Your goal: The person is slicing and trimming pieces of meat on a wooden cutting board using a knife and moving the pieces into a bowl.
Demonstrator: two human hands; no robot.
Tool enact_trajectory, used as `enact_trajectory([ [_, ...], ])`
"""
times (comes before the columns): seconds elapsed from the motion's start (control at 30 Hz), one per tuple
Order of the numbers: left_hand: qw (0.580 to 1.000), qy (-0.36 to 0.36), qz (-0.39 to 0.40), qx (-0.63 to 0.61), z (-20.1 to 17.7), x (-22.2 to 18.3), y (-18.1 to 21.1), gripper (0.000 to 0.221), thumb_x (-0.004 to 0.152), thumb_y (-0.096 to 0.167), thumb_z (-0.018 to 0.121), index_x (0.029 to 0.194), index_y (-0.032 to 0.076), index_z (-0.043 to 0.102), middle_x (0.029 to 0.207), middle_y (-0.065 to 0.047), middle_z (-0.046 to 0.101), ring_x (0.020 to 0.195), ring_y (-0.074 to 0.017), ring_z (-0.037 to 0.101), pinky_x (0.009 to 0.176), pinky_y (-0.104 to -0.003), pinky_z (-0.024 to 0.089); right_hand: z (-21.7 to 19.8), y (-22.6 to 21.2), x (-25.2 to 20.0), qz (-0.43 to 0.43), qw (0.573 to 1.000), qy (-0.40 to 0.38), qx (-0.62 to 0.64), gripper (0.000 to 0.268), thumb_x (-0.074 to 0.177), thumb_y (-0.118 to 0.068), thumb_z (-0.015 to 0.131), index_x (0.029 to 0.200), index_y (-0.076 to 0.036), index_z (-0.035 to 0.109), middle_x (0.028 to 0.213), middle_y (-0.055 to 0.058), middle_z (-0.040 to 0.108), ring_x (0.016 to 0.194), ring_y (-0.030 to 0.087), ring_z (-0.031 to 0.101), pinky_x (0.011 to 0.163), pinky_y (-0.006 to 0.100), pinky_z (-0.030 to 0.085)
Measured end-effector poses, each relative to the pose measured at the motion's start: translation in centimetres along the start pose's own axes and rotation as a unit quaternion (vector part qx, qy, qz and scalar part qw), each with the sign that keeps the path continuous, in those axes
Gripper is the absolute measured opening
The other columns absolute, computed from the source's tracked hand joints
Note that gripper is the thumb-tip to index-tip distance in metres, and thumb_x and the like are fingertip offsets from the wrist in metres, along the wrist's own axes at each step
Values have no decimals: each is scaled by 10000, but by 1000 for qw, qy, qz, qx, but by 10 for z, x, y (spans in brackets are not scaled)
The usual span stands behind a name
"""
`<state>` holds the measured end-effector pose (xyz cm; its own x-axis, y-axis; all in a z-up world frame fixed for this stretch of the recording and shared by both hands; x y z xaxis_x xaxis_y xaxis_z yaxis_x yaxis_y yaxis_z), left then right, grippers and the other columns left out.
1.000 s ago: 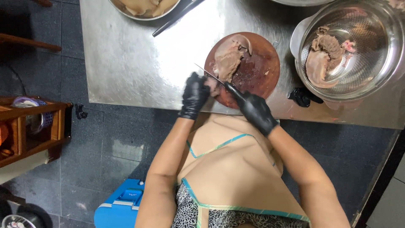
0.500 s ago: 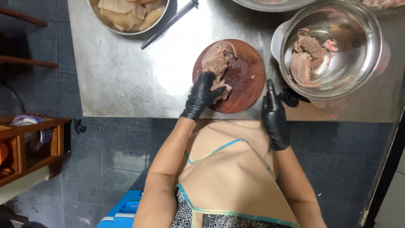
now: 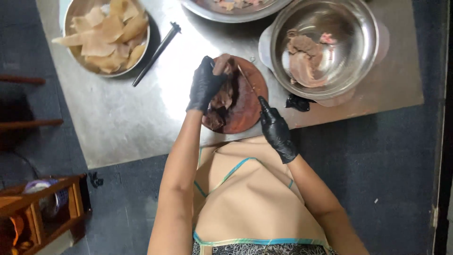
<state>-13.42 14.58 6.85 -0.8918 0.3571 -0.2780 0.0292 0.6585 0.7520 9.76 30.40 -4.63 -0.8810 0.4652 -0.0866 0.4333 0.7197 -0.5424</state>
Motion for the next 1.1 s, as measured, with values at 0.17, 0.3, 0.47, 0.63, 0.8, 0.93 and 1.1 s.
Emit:
enact_trajectory([
  [0.17, 940, 111, 216, -239, 24, 3, 65, 553, 783, 286, 880, 1230, 127, 596, 1126, -71, 713, 989, -234, 692, 799, -348, 576, 4, 0, -10, -139, 985, 86, 59, 384, 1038, -140, 609, 1422, -123, 601, 999, 101, 650, 864, 329, 664, 721, 452, 519],
  [0.3, 927, 79, 297, -213, -6, -26, 95, 456, 903, 220, 862, 1267, 225, 588, 1130, 53, 705, 959, -108, 683, 793, -279, 584, -17, -19, -7, -117, 970, 0, 211, 423, 1073, -116, 509, 1484, -17, 508, 1406, 227, 613, 1292, 364, 592, 1091, 405, 449],
  [0.47, 982, -62, -147, 101, -22, -61, -94, 603, 904, 650, 619, 1425, 365, 517, 1233, -51, 721, 1080, -325, 724, 1022, -505, 541, -50, -53, -9, 0, 983, 5, 184, 455, 1047, -193, 629, 1495, -223, 555, 1104, 96, 739, 966, 275, 729, 826, 419, 614],
  [0.63, 980, -75, -180, 30, 46, -98, -152, 567, 865, 460, 762, 1321, 219, 527, 1245, -104, 678, 1178, -377, 668, 1024, -536, 547, -48, -78, -17, -32, 980, -31, 196, 488, 1042, -114, 637, 1513, -206, 548, 1127, 161, 734, 1026, 327, 716, 837, 442, 607],
  [0.8, 988, -28, -117, -97, 82, -81, -127, 444, 876, 255, 764, 1246, 226, 520, 1222, -58, 686, 1163, -341, 679, 991, -486, 595, -61, -102, -20, -36, 975, -48, 213, 435, 1057, -115, 642, 1480, -190, 570, 1246, 158, 717, 1132, 309, 690, 916, 439, 590],
  [0.93, 912, 143, -14, -384, 63, -47, -101, 248, 811, 94, 767, 900, 141, 541, 654, -59, 676, 659, -217, 716, 634, -341, 605, -87, -121, -29, -163, 979, 17, 118, 488, 1075, -40, 554, 1548, -156, 516, 1200, 262, 686, 1071, 442, 664, 867, 532, 569],
  [1.1, 951, 116, -137, -250, 94, -36, -150, 420, 827, 386, 771, 1112, 121, 612, 998, -118, 721, 1004, -292, 735, 842, -423, 664, -52, -88, -46, -168, 984, 42, -28, 253, 1032, -298, 656, 1269, -269, 742, 958, 32, 753, 882, 253, 740, 704, 351, 592],
])
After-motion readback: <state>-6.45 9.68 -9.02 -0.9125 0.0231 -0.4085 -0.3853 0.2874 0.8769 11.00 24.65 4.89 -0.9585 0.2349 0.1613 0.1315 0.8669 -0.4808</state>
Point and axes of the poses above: each hand's wrist, its own x-axis towards the middle knuckle, its own z-axis out of the palm, y = z × x, the point moved 4 cm from there along x, towards the middle knuckle
